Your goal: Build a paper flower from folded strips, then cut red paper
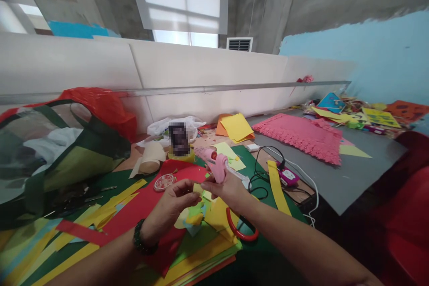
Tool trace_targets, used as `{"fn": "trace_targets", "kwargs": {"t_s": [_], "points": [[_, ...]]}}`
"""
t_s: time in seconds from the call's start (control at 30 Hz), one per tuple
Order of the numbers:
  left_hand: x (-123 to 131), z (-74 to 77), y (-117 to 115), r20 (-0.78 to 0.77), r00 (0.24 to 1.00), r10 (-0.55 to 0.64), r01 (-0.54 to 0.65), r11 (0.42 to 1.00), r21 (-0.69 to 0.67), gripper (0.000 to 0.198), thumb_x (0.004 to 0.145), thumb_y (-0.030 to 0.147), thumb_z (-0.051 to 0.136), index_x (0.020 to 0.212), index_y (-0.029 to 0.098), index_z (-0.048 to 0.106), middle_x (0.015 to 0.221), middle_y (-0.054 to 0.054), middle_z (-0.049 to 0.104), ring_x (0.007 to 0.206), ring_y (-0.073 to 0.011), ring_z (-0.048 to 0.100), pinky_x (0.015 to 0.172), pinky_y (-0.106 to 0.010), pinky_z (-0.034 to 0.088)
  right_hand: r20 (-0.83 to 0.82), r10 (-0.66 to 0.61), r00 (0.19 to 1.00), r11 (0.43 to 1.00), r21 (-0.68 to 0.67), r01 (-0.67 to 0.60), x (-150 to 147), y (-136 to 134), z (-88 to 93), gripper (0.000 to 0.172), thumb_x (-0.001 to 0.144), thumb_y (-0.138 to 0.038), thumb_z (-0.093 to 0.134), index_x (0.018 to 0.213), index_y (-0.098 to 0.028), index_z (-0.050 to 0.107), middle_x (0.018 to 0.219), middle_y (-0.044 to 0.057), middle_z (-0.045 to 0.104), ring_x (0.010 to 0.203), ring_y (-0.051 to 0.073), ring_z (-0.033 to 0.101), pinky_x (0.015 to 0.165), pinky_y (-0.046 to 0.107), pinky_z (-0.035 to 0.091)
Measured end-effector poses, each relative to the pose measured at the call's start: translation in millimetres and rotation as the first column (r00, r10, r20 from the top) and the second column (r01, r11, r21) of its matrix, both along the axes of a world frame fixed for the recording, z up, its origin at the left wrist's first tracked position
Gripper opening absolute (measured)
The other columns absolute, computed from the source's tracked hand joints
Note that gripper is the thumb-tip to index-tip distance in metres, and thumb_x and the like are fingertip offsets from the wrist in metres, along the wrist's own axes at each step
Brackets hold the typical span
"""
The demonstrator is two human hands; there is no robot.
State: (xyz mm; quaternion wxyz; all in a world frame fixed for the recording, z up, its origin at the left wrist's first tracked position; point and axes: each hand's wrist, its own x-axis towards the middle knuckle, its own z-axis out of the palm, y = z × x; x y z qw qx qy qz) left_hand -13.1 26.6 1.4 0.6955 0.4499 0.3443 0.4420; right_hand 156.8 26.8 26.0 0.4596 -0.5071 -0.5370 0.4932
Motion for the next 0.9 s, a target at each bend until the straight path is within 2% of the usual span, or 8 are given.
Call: {"fn": "trace_targets", "kwargs": {"t_s": [0.1,0.3,0.4,0.5,0.7,0.83,0.9], "points": [[0,1.8,0,-0.012,1.0,0.006,-0.005,1.0,0.002,0.031,0.051,0.031,0.089,0.07,0.016,0.069,0.068,0.0,0.068,0.064,-0.0132,0.063,0.064,-0.022,0.048,0.002,0.016,1.0,1.0,0.013,-0.016,1,-1,-2.0,0.043,0.055,-0.039,0.078,0.088,-0.018,0.06,0.063,-0.003,0.066,0.043,0.009,0.048,0.045,0.023,0.037],[0,0.6,-1,-0.048,0.999,0.0,0.0,1.0,0.009,0.036,0.052,0.034,0.09,0.075,0.016,0.069,0.068,0.0,0.068,0.065,-0.0145,0.064,0.064,-0.023,0.047,0.077,-0.034,0.996,0.997,0.071,0.028,-1,-3,0.6,0.028,0.057,-0.037,0.071,0.074,-0.019,0.06,0.06,-0.002,0.061,0.045,0.009,0.046,0.042,0.023,0.038],[1,1.4,-2,-0.003,1.0,-0.012,0.012,0.999,-0.032,0.042,0.057,0.047,0.086,0.079,0.015,0.07,0.076,-0.004,0.07,0.068,-0.0159,0.065,0.067,-0.025,0.049,0.092,-0.029,0.995,0.994,0.106,0.019,-2,-5,-0.6,0.024,0.059,-0.038,0.068,0.071,-0.019,0.06,0.06,-0.003,0.059,0.047,0.01,0.048,0.045,0.023,0.041],[1,2.1,-2,0.032,0.999,-0.03,0.032,0.998,-0.06,0.046,0.064,0.059,0.079,0.074,0.014,0.07,0.071,-0.003,0.067,0.066,-0.0154,0.065,0.07,-0.027,0.05,0.089,-0.022,0.996,0.992,0.123,0.011,-1,-7,-2.4,0.027,0.061,-0.043,0.068,0.072,-0.019,0.061,0.059,-0.002,0.057,0.05,0.011,0.05,0.048,0.024,0.042],[0,2.4,-3,-0.019,0.997,-0.073,0.072,0.997,-0.026,0.04,0.06,0.048,0.085,0.076,0.014,0.073,0.077,-0.005,0.069,0.073,-0.0167,0.066,0.076,-0.027,0.051,0.149,-0.057,0.987,0.991,0.126,0.038,-3,-10,-2.3,0.029,0.062,-0.045,0.07,0.075,-0.02,0.06,0.062,-0.001,0.057,0.053,0.013,0.05,0.051,0.026,0.043],[1,4.8,-4,0.022,0.998,-0.06,0.062,0.994,-0.093,0.044,0.061,0.056,0.082,0.068,0.014,0.07,0.071,-0.003,0.066,0.069,-0.0165,0.067,0.065,-0.023,0.05,0.133,-0.135,0.982,0.973,0.207,0.105,-5,-10,-6.7,0.031,0.065,-0.043,0.068,0.084,-0.022,0.056,0.071,0.0,0.063,0.057,0.015,0.055,0.051,0.027,0.044],[1,5.1,-4,0.01,0.997,-0.077,0.078,0.99,-0.117,0.047,0.059,0.057,0.083,0.072,0.014,0.071,0.076,-0.005,0.068,0.069,-0.0166,0.068,0.063,-0.023,0.049,0.115,-0.148,0.982,0.967,0.227,0.119,-5,-10,-10.8,0.031,0.066,-0.044,0.068,0.084,-0.023,0.053,0.073,0.0,0.064,0.058,0.015,0.056,0.05,0.027,0.044]]}}
